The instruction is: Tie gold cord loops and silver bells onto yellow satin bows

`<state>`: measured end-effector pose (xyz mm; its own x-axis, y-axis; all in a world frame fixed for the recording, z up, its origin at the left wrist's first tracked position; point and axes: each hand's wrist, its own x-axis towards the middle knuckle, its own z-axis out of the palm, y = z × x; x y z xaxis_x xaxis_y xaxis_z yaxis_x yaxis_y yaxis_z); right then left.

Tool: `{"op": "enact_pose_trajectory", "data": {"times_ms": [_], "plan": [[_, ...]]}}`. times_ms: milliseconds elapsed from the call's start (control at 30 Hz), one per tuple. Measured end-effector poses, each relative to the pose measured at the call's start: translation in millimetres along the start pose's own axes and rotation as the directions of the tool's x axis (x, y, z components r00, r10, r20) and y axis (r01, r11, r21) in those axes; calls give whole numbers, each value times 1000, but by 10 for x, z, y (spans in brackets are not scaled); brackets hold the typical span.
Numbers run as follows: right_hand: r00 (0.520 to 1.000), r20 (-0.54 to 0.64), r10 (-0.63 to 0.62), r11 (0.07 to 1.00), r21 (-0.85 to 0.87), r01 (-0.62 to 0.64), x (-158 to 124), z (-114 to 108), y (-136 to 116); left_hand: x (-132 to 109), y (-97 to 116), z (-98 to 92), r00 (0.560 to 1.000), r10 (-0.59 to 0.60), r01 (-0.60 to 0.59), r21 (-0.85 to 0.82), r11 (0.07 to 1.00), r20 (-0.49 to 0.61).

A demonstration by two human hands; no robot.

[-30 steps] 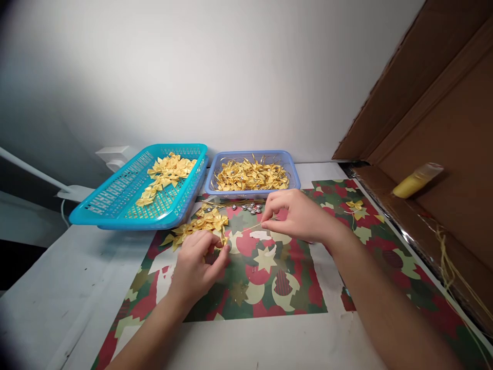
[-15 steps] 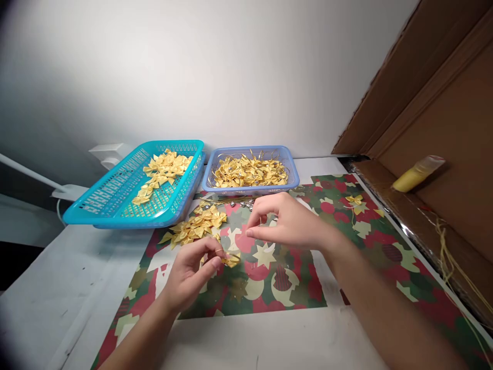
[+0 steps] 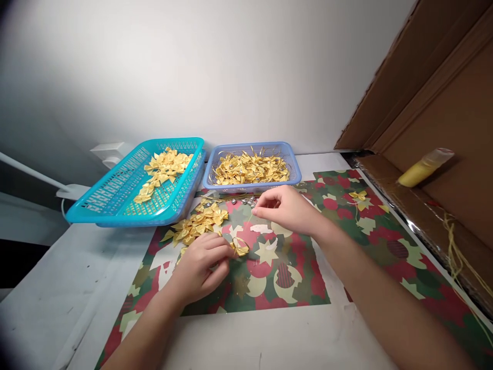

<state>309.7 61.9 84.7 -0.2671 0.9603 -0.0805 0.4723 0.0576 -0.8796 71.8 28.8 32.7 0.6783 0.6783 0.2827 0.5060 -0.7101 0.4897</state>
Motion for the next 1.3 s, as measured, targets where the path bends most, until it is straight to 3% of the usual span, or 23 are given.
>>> {"op": "enact_pose_trajectory", "data": {"times_ms": [200, 633, 933, 1100, 1300], "plan": [[999, -22, 48, 999, -11, -49, 28, -61, 50, -8, -11, 49, 986, 101, -97, 44, 994, -130], [997, 56, 58, 995, -80, -54, 36, -197, 107, 61, -73, 135, 962, 123, -90, 139, 986, -245], [963, 260, 72, 972, -235, -9, -116, -526, -9, 107, -25, 179, 970, 201, -168, 222, 960, -134], [965, 225, 137, 944, -325, -58, -194, -699, -5, 148, -81, 164, 968, 253, -244, 249, 937, -1], [964, 227, 139, 938, -342, -54, -174, -743, 40, 149, -124, 40, 936, 337, -351, 283, 893, 99]]}}
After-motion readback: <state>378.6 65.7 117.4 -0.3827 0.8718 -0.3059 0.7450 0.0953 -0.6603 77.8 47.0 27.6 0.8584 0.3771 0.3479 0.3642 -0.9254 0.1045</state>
